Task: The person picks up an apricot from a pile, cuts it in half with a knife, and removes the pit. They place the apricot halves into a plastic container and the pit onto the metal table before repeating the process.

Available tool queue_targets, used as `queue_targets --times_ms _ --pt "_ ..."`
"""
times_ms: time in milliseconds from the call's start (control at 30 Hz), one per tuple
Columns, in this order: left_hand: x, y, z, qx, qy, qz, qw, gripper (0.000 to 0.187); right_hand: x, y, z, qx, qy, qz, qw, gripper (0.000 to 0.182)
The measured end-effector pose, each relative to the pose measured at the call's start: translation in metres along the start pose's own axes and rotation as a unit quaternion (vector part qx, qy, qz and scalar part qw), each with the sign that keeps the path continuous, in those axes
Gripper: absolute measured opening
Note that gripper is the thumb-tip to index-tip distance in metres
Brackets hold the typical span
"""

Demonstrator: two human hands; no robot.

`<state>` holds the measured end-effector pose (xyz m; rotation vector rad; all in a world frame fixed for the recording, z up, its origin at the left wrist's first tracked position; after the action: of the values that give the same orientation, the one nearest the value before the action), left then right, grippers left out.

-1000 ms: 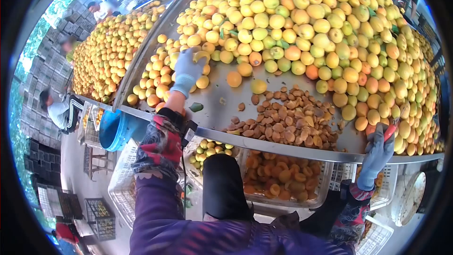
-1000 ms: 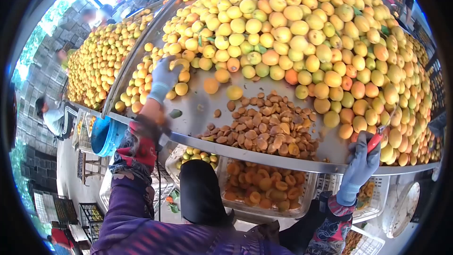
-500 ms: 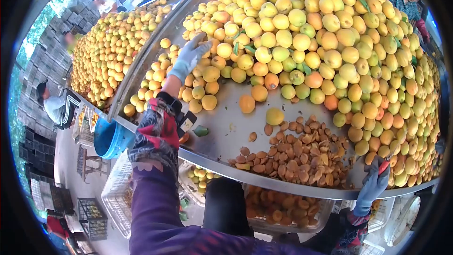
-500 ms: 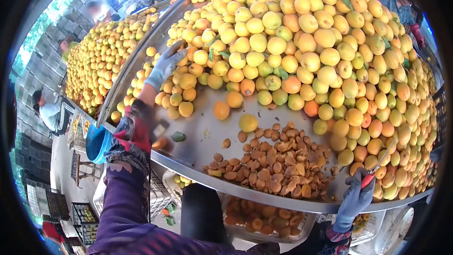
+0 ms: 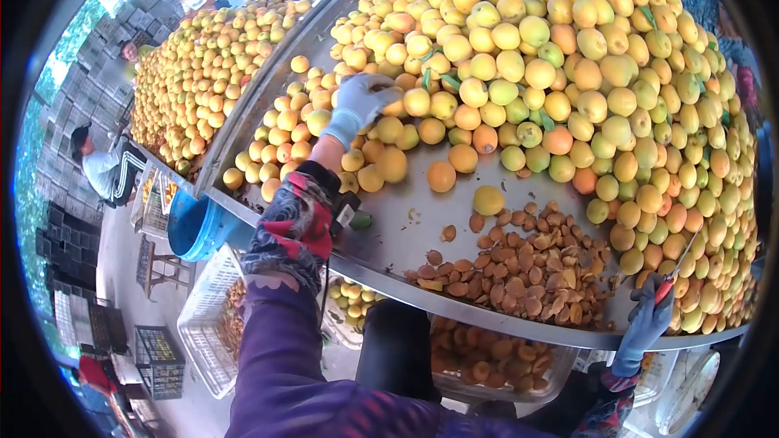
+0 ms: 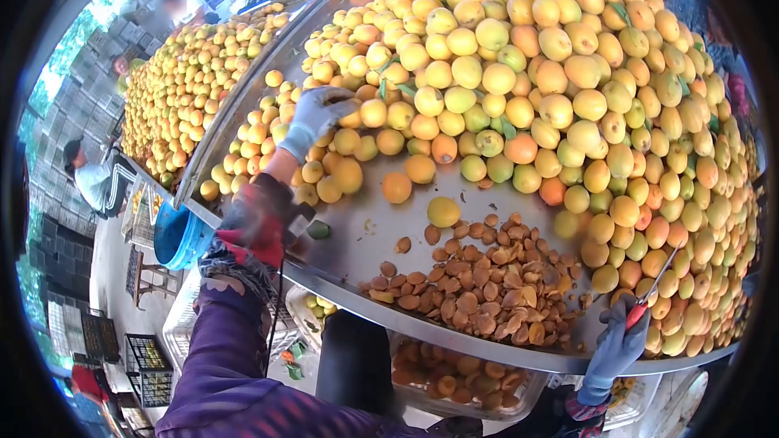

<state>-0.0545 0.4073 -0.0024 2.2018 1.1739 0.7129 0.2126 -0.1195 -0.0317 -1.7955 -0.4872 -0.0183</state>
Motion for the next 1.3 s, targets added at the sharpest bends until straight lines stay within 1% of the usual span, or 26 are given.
queue_targets --times_ms 33,100,167,233,300,333,400,467,533,567,600,633,667,700,767,800,867,900,967,1000,1033,1100,1167,1233,1267,1300 --pt "-0.003 -0.001 0.005 0.031 0.042 0.076 0.996 0.034 0.000 0.002 0.002 0.002 -0.001 -0.006 1.000 0.025" --pt "-0.035 0.025 0.012 -0.120 0.020 -0.058 0.991 0.029 0.001 0.005 0.003 0.007 0.014 -0.038 0.999 0.023" --pt "-0.074 0.073 0.015 -0.032 0.002 -0.095 0.995 0.030 0.001 0.002 0.002 0.009 -0.007 -0.032 0.999 0.023" --pt "-0.112 0.097 0.039 0.075 0.026 0.029 0.996 0.033 0.001 -0.003 0.004 0.007 -0.010 -0.011 1.000 0.024" --pt "-0.136 0.126 0.049 -0.044 -0.057 0.095 0.993 0.037 0.000 -0.002 0.002 0.007 -0.015 -0.007 1.000 0.025" --pt "-0.136 0.127 0.047 -0.045 -0.054 0.094 0.993 0.037 0.002 0.000 0.002 0.009 -0.015 -0.005 1.000 0.026" --pt "-0.139 0.128 0.045 -0.011 -0.001 0.187 0.982 0.038 0.003 0.005 0.001 0.005 -0.009 -0.004 1.000 0.027" --pt "-0.113 0.092 0.028 -0.030 0.059 0.158 0.985 0.037 0.002 0.010 0.000 0.002 -0.004 0.002 1.000 0.028" --pt "-0.079 0.054 -0.005 -0.017 0.048 0.016 0.999 0.037 0.003 0.012 0.000 0.005 -0.003 -0.026 1.000 0.029" --pt "-0.061 0.025 -0.020 0.074 0.099 0.001 0.992 0.041 0.004 0.014 -0.001 0.005 -0.003 -0.026 1.000 0.029" --pt "-0.048 0.003 -0.036 0.111 0.103 -0.020 0.988 0.048 0.005 0.015 -0.001 -0.002 -0.004 -0.027 1.000 0.028" --pt "-0.031 -0.038 -0.045 0.176 0.154 0.010 0.972 0.057 0.005 0.016 -0.002 -0.011 -0.005 -0.028 1.000 0.028" --pt "-0.021 -0.066 -0.053 0.181 0.146 -0.041 0.972 0.064 0.004 0.015 -0.003 -0.013 0.000 -0.027 1.000 0.028" --pt "-0.011 -0.083 -0.060 0.145 0.102 -0.111 0.978 0.068 0.004 0.012 -0.001 -0.014 0.000 -0.024 1.000 0.027" --pt "-0.012 -0.061 -0.072 0.236 0.030 -0.177 0.955 0.067 0.004 0.008 0.001 -0.018 -0.002 -0.019 1.000 0.027" --pt "-0.007 -0.070 -0.074 0.234 0.027 -0.177 0.956 0.067 0.004 0.006 0.001 -0.021 -0.001 -0.012 1.000 0.027" --pt "0.010 -0.091 -0.075 0.126 -0.050 -0.199 0.971 0.063 0.004 0.007 -0.001 -0.027 0.006 -0.001 1.000 0.026" --pt "0.010 -0.099 -0.074 0.128 -0.053 -0.198 0.970 0.063 0.004 0.009 -0.001 -0.035 0.010 -0.004 0.999 0.026" --pt "0.002 -0.102 -0.077 0.064 -0.026 -0.188 0.980 0.061 0.004 0.011 0.001 -0.039 0.016 -0.006 0.999 0.026" --pt "-0.001 -0.102 -0.076 0.001 -0.031 -0.185 0.982 0.058 0.006 0.011 0.001 -0.033 0.011 -0.006 0.999 0.026" --pt "-0.002 -0.095 -0.073 0.002 -0.030 -0.186 0.982 0.058 0.007 0.010 0.002 -0.027 0.006 -0.007 1.000 0.026" --pt "-0.007 -0.076 -0.071 0.083 -0.055 -0.211 0.972 0.056 0.008 0.009 0.004 -0.025 -0.003 -0.009 1.000 0.026" --pt "-0.009 -0.083 -0.068 0.099 -0.045 -0.211 0.972 0.056 0.010 0.007 0.004 -0.024 -0.007 -0.010 1.000 0.026" --pt "-0.019 -0.088 -0.065 -0.023 -0.057 -0.192 0.979 0.046 0.008 0.008 0.004 -0.033 -0.010 -0.005 0.999 0.026" --pt "-0.020 -0.096 -0.064 -0.019 -0.059 -0.196 0.979 0.046 0.007 0.008 0.005 -0.032 -0.013 0.000 0.999 0.026" --pt "-0.018 -0.100 -0.060 0.133 -0.072 0.006 0.988 0.050 0.007 0.006 0.005 -0.035 -0.011 0.001 0.999 0.027"
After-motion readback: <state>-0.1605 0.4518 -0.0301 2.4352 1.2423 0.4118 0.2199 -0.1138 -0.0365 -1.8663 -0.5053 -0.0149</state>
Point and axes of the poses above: each hand's wrist, its own x-axis towards the middle knuckle, its own z-axis out of the palm, y = z × x, the point moved 2 cm from there along x, towards the middle knuckle, and after that the axes turned 8 degrees about -z, right-handed, at the moved point
